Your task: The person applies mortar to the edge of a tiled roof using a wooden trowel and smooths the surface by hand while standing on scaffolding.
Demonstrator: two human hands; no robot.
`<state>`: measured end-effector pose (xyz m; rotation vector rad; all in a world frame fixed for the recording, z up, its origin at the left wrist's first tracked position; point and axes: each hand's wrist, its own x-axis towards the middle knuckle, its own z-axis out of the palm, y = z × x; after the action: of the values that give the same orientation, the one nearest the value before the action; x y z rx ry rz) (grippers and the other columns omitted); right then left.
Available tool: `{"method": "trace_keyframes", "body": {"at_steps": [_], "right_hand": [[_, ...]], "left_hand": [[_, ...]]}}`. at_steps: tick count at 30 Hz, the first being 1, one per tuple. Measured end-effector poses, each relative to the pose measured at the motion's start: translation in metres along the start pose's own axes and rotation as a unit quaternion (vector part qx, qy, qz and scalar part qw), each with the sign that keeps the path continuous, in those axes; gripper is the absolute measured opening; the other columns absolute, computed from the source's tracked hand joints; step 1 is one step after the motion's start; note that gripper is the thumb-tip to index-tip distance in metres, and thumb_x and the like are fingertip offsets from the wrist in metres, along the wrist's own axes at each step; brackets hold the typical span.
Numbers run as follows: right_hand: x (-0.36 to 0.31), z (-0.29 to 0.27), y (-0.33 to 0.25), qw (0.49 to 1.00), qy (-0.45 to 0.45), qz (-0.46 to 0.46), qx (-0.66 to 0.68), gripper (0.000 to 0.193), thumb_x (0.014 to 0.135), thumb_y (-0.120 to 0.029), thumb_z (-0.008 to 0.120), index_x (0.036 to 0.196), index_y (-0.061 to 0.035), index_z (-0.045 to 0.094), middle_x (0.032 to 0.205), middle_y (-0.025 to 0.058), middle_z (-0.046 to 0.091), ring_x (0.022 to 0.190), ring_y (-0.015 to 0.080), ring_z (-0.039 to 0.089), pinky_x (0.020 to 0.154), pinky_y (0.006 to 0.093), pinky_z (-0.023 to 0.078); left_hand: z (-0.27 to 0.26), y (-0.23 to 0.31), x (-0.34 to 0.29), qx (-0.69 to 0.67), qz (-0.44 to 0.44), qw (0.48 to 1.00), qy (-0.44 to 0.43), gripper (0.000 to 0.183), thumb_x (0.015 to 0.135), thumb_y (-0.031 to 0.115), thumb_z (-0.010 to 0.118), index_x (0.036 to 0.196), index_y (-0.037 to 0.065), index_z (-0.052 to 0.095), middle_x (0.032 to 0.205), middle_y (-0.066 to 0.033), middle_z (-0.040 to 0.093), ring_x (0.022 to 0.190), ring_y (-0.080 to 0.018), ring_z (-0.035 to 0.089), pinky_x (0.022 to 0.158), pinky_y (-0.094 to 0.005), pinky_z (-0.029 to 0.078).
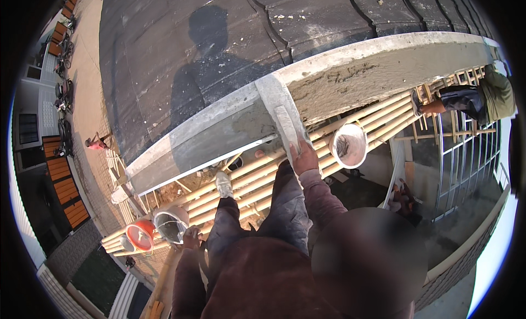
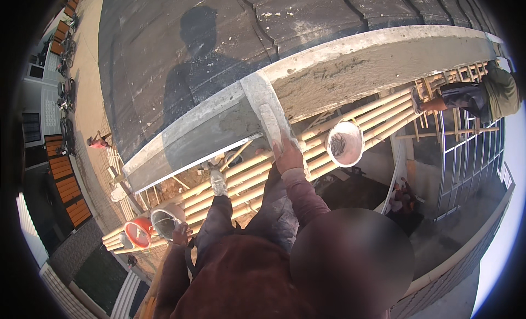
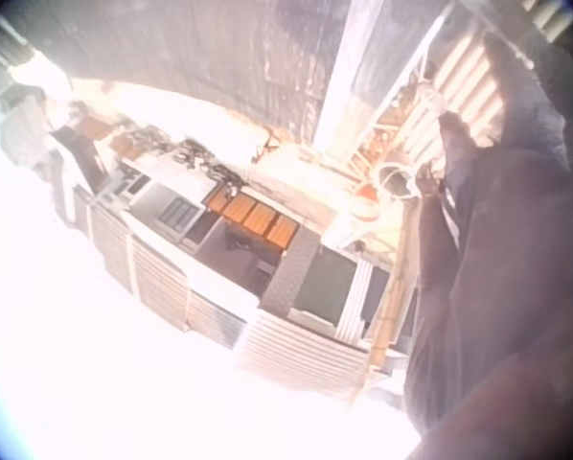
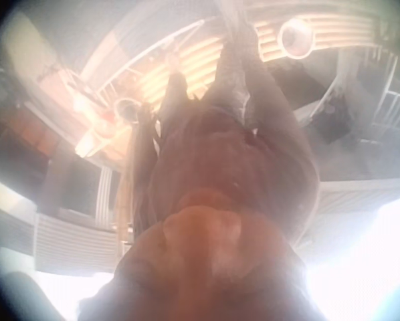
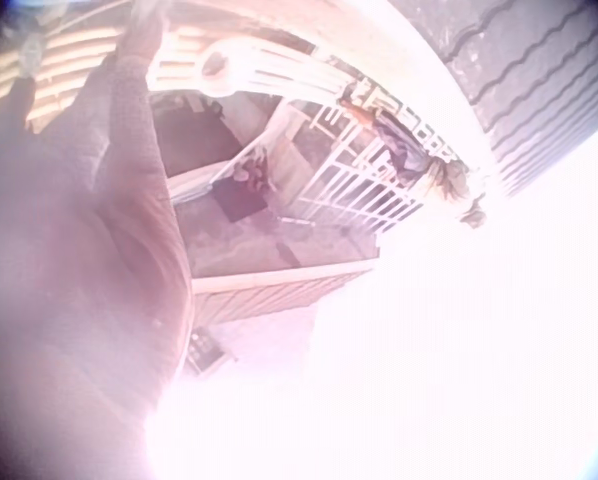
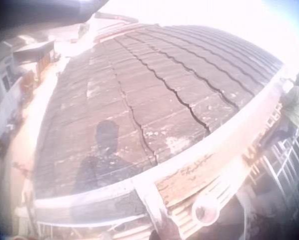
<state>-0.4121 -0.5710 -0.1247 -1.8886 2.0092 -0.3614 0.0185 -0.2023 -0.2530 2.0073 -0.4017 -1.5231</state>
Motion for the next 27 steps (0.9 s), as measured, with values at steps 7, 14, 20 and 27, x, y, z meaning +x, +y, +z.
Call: {"method": "trace_keyframes", "body": {"at_steps": [7, 14, 20, 27], "right_hand": [[0.051, -0.109, 0.042, 0.989, 0.092, 0.112, 0.027, 0.051, 0.105, -0.036, 0.055, 0.145, -0.0055, 0.052, 0.119, 0.0284, 0.069, 0.110, 0.0452, 0.067, 0.091, 0.0494, 0.053], [-0.012, -0.022, -0.017, 0.993, -0.084, -0.062, 0.054, 0.059, 0.099, -0.042, 0.061, 0.149, -0.0132, 0.049, 0.117, 0.0264, 0.068, 0.103, 0.0454, 0.067, 0.090, 0.0492, 0.055], [-0.036, 0.015, -0.014, 0.983, -0.160, -0.077, -0.050, 0.061, 0.098, -0.046, 0.060, 0.152, -0.0221, 0.046, 0.115, 0.0247, 0.068, 0.098, 0.0448, 0.068, 0.087, 0.0508, 0.056], [0.003, -0.107, 0.064, 0.994, -0.060, -0.043, -0.078, 0.058, 0.096, -0.042, 0.064, 0.147, -0.0166, 0.053, 0.114, 0.0263, 0.069, 0.101, 0.0436, 0.069, 0.086, 0.0499, 0.057]], "left_hand": [[0.013, -0.016, -0.006, -0.085, -0.043, 0.995, -0.006, 0.021, 0.101, 0.021, 0.061, 0.091, 0.003, 0.068, 0.086, -0.0037, 0.063, 0.070, -0.0132, 0.065, 0.057, -0.0281, 0.051], [0.019, -0.013, -0.007, -0.002, 0.004, 1.000, -0.017, 0.015, 0.103, 0.016, 0.058, 0.101, 0.003, 0.065, 0.091, -0.0038, 0.064, 0.075, -0.0154, 0.065, 0.060, -0.0296, 0.052], [0.013, 0.001, -0.008, -0.202, -0.083, 0.975, -0.031, 0.009, 0.097, 0.006, 0.059, 0.104, 0.004, 0.065, 0.095, -0.0054, 0.064, 0.079, -0.0169, 0.064, 0.065, -0.0319, 0.056], [0.013, -0.027, 0.007, -0.191, -0.025, 0.973, -0.124, 0.014, 0.097, 0.007, 0.061, 0.109, 0.001, 0.064, 0.098, -0.0068, 0.066, 0.084, -0.0199, 0.067, 0.073, -0.0343, 0.059]]}}
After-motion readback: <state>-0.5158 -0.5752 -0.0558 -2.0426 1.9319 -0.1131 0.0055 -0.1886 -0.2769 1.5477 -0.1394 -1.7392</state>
